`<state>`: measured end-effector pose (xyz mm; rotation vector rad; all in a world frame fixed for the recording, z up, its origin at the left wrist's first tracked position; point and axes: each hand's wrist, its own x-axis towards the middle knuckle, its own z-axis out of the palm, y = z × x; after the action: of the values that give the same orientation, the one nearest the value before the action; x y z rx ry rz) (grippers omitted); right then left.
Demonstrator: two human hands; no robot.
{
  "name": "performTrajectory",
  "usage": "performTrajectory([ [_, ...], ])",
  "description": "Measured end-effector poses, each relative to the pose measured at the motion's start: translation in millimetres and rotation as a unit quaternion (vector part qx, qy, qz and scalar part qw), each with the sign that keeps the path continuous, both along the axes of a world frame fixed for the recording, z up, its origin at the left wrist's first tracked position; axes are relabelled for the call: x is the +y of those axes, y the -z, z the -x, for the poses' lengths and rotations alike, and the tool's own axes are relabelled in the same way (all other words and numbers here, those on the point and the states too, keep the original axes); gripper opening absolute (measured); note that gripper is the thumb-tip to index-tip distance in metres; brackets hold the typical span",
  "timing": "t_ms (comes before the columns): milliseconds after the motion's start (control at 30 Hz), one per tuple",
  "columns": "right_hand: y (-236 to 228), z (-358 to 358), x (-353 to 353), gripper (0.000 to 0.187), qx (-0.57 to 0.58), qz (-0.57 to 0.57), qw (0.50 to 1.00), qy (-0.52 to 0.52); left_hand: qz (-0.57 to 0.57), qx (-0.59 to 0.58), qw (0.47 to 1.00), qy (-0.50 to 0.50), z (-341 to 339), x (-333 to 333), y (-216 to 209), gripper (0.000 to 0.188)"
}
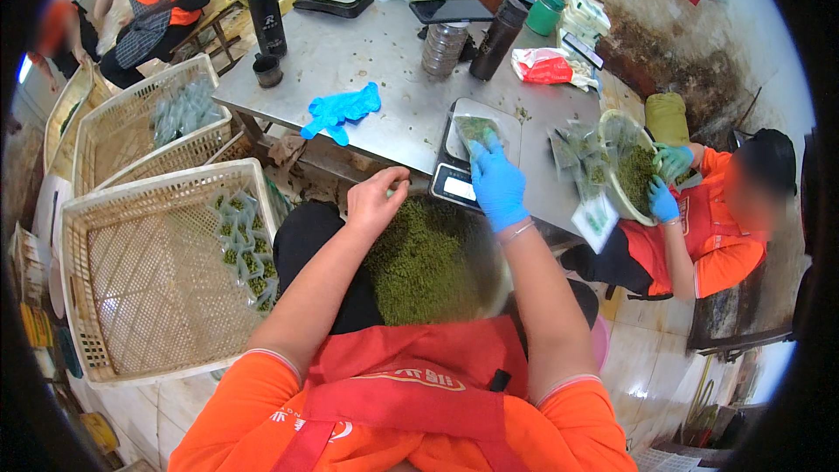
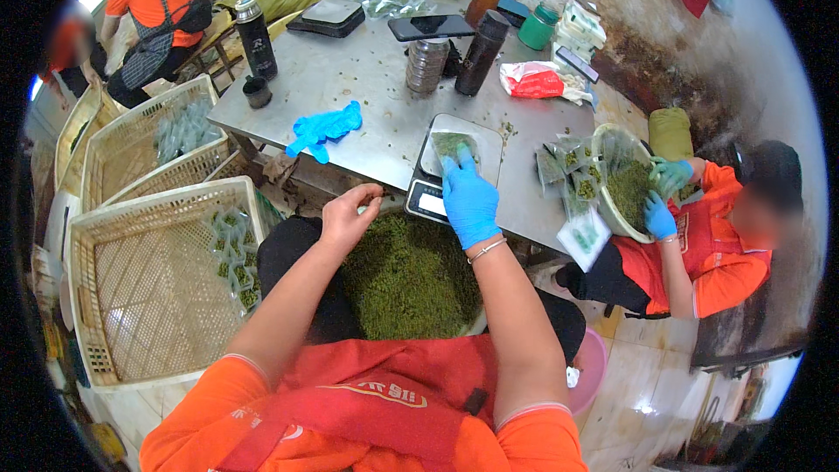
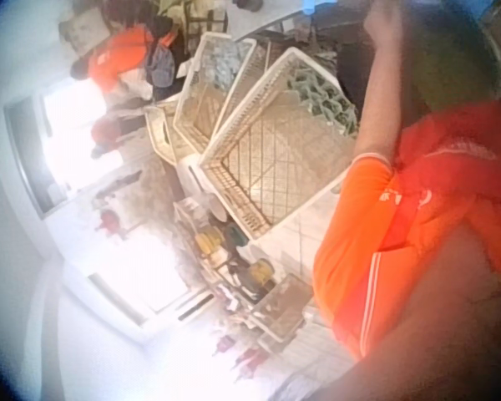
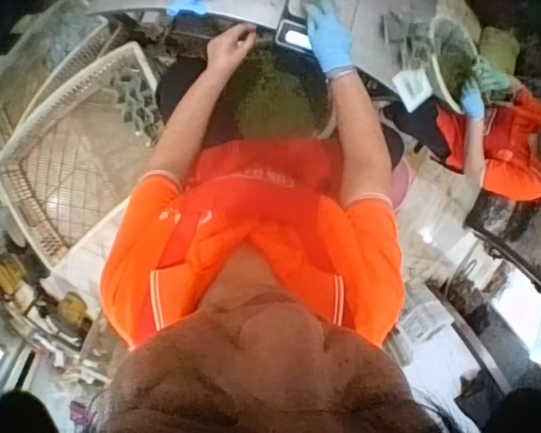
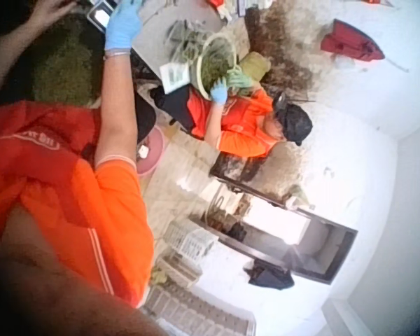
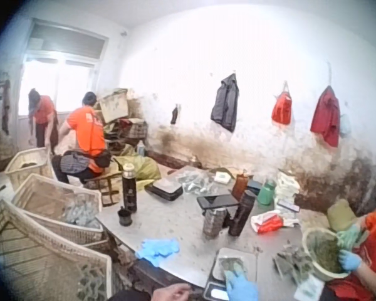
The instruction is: The person scoops green tea leaves from a bowl into small plastic bags, weighs each bag on a digital scale, and places the filled bags into a basket. The process is repeated continuously with consistent hand movements.
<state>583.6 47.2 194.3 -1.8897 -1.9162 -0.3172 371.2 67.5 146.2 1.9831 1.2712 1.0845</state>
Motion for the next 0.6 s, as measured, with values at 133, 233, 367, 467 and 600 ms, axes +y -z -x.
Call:
performTrajectory([
  [133, -39.4, 36.0, -5.6, 0.014, -0.013, 0.065, 0.992, -0.112, -0.294, 0.111, 0.944, -0.103, -9.7, 16.1, -13.5, 0.039],
  [233, -55.5, 71.5, -23.6, 0.026, 0.051, 0.056, 0.987, -0.145, -0.060, 0.126, 0.987, -0.079, -10.0, 15.6, -5.2, 0.042],
  [367, -30.7, 76.8, -20.0, 0.025, 0.062, 0.054, 0.991, -0.110, 0.040, 0.137, 0.987, -0.072, -8.1, 13.0, 3.9, 0.043],
  [467, -7.6, 79.9, -3.3, 0.024, 0.081, 0.120, 0.984, -0.102, 0.010, 0.141, 0.987, -0.071, -6.9, 9.7, 0.0, 0.046],
  [600, -30.3, 83.3, -17.2, 0.028, 0.192, 0.037, 0.973, -0.124, -0.010, 0.097, 0.993, -0.061, -3.3, 6.9, -5.5, 0.054],
])
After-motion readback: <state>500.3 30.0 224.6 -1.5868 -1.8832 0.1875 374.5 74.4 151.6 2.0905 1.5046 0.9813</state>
